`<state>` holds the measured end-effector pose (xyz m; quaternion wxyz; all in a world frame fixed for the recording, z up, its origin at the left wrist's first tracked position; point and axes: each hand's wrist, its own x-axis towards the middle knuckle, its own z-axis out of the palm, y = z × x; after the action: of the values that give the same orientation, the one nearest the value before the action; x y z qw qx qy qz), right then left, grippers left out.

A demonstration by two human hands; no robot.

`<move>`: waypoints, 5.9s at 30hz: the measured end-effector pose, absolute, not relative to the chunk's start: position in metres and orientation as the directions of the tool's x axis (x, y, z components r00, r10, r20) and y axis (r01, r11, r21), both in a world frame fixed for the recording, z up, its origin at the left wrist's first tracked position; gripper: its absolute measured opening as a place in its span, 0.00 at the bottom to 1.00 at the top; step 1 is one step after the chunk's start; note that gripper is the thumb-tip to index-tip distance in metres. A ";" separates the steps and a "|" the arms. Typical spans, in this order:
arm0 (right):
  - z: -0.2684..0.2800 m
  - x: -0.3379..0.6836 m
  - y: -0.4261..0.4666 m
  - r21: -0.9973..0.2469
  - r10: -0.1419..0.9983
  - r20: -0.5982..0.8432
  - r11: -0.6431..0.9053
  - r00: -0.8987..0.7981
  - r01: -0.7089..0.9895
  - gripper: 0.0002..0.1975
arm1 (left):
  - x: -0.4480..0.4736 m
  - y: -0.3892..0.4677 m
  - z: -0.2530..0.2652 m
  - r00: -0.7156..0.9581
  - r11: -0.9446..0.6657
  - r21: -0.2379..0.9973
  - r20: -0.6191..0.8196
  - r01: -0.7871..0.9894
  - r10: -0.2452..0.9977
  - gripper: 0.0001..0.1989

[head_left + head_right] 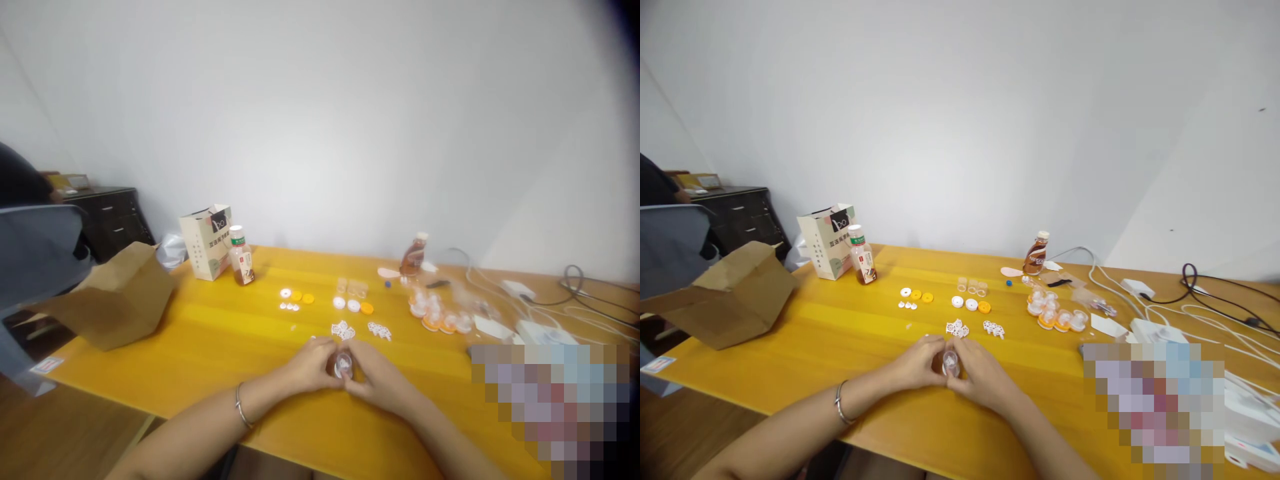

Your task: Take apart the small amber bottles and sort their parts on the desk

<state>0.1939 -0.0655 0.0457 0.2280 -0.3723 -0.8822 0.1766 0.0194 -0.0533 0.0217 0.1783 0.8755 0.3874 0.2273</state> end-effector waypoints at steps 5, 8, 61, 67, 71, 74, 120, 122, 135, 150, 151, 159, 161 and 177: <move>0.047 0.197 -0.065 -0.425 0.705 0.368 0.707 -0.606 0.565 0.04 | 0.019 -0.051 0.018 0.590 -0.616 0.512 0.239 0.598 0.771 0.15; 0.045 0.204 -0.057 -0.448 0.720 0.526 0.687 -0.452 0.573 0.06 | 0.018 -0.050 0.018 0.574 -0.600 0.527 0.236 0.602 0.784 0.20; 0.007 0.200 -0.063 -0.332 0.586 0.535 0.808 -0.609 0.487 0.08 | 0.022 -0.055 0.017 0.566 -0.616 0.461 0.262 0.639 0.782 0.10; 0.003 0.201 -0.063 -0.382 0.605 0.564 0.794 -0.561 0.472 0.07 | 0.022 -0.056 0.015 0.529 -0.581 0.446 0.249 0.681 0.811 0.12; -0.001 0.203 -0.059 -0.480 0.660 0.624 0.746 -0.418 0.462 0.05 | 0.028 -0.056 0.013 0.554 -0.593 0.437 0.229 0.676 0.801 0.17; 0.000 0.204 -0.054 -0.561 0.718 0.595 0.693 -0.361 0.454 0.04 | 0.031 -0.055 0.013 0.577 -0.616 0.439 0.236 0.654 0.782 0.18; 0.023 0.185 -0.023 -0.950 0.953 -0.026 -0.118 -0.303 -0.290 0.10 | 0.021 -0.012 0.027 0.340 -0.572 0.811 0.506 0.125 0.792 0.09; 0.022 0.184 -0.022 -0.953 0.955 -0.025 -0.113 -0.296 -0.282 0.10 | 0.020 -0.011 0.024 0.333 -0.574 0.808 0.509 0.133 0.793 0.08; 0.015 0.190 -0.011 -0.998 0.967 0.007 -0.010 -0.255 -0.065 0.14 | 0.019 -0.011 0.013 0.457 -0.751 0.523 0.596 0.402 0.660 0.09; 0.028 0.188 -0.025 -0.962 0.981 0.120 0.153 -0.153 0.225 0.13 | 0.029 -0.013 0.008 0.555 -0.817 0.183 0.652 0.546 0.517 0.08; 0.028 0.187 -0.025 -0.965 0.981 0.122 0.153 -0.152 0.215 0.12 | 0.029 -0.013 0.008 0.559 -0.817 0.179 0.649 0.548 0.517 0.08; 0.024 0.188 -0.024 -0.972 0.979 0.148 0.171 -0.143 0.162 0.10 | 0.030 -0.015 0.010 0.558 -0.811 0.209 0.631 0.547 0.539 0.08; 0.024 0.189 -0.024 -0.970 0.976 0.164 0.185 -0.142 0.155 0.10 | 0.031 -0.017 0.012 0.540 -0.810 0.244 0.639 0.533 0.548 0.08; 0.018 0.192 -0.018 -0.989 0.974 0.102 0.121 -0.204 0.083 0.12 | 0.026 -0.017 0.013 0.436 -0.767 0.442 0.640 0.465 0.633 0.09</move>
<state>0.1924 -0.0182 0.0183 0.4504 -0.4417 -0.5982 0.4942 0.0264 -0.0175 0.0131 0.1004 0.8413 0.3262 0.4191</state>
